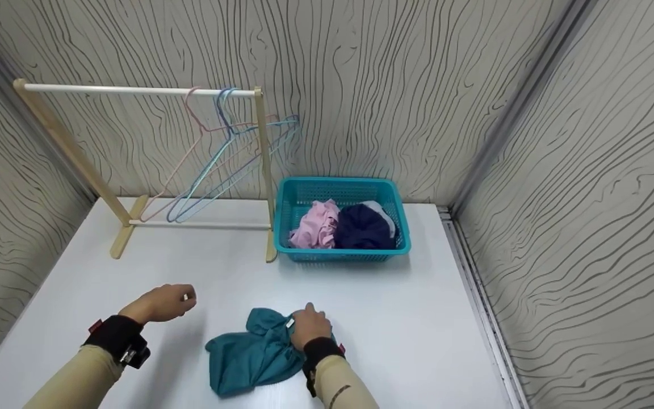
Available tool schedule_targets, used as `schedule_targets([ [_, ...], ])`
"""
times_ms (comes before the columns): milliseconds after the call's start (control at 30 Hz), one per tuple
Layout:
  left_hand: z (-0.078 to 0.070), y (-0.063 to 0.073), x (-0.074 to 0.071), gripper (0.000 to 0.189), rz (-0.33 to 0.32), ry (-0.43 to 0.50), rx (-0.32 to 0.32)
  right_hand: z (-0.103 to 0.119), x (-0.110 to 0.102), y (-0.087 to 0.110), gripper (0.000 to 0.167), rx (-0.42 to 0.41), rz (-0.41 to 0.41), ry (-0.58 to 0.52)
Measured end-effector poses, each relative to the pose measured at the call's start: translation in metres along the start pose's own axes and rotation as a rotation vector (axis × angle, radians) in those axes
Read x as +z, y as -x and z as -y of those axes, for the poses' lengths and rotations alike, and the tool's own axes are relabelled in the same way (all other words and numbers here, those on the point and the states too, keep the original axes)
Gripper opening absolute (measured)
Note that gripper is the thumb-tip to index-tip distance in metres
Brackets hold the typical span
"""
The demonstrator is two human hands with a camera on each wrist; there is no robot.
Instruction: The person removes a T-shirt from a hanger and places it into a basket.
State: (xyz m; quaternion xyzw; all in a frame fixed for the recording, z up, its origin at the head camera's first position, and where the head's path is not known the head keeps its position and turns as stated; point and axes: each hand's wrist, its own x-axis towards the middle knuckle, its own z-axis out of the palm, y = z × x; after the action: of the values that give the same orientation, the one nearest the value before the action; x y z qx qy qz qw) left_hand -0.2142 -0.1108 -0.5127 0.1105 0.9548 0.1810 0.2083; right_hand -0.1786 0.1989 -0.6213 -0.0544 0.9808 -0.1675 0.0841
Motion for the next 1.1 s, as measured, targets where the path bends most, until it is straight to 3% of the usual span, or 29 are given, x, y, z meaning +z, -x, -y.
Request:
schedule_targets([
  [233,0.004,-0.002,-0.003,0.02,-0.003,0.002,0.009,-0.009,-0.065,-0.013,0.015,-0.007,0.031,0.014],
  [400,0.001,-0.002,-0.005,0.018,-0.004,0.004,0.012,-0.013,-0.123,-0.031,0.018,0.02,0.034,0.047],
  [567,-0.003,-0.003,-0.008,0.018,-0.017,0.011,0.009,-0.01,-0.185,-0.046,0.022,0.025,-0.014,0.053],
  [700,-0.006,-0.003,-0.008,0.017,-0.032,0.021,0.015,-0.007,-0.233,-0.055,0.009,0.012,-0.076,0.053],
  [900,-0.006,0.001,-0.007,0.018,-0.044,0.037,0.014,0.0,-0.298,-0.066,0.045,0.009,-0.132,0.072],
  [1100,-0.003,0.004,-0.008,0.016,-0.058,0.039,0.028,0.01,-0.344,-0.075,0.028,0.049,-0.234,0.077],
])
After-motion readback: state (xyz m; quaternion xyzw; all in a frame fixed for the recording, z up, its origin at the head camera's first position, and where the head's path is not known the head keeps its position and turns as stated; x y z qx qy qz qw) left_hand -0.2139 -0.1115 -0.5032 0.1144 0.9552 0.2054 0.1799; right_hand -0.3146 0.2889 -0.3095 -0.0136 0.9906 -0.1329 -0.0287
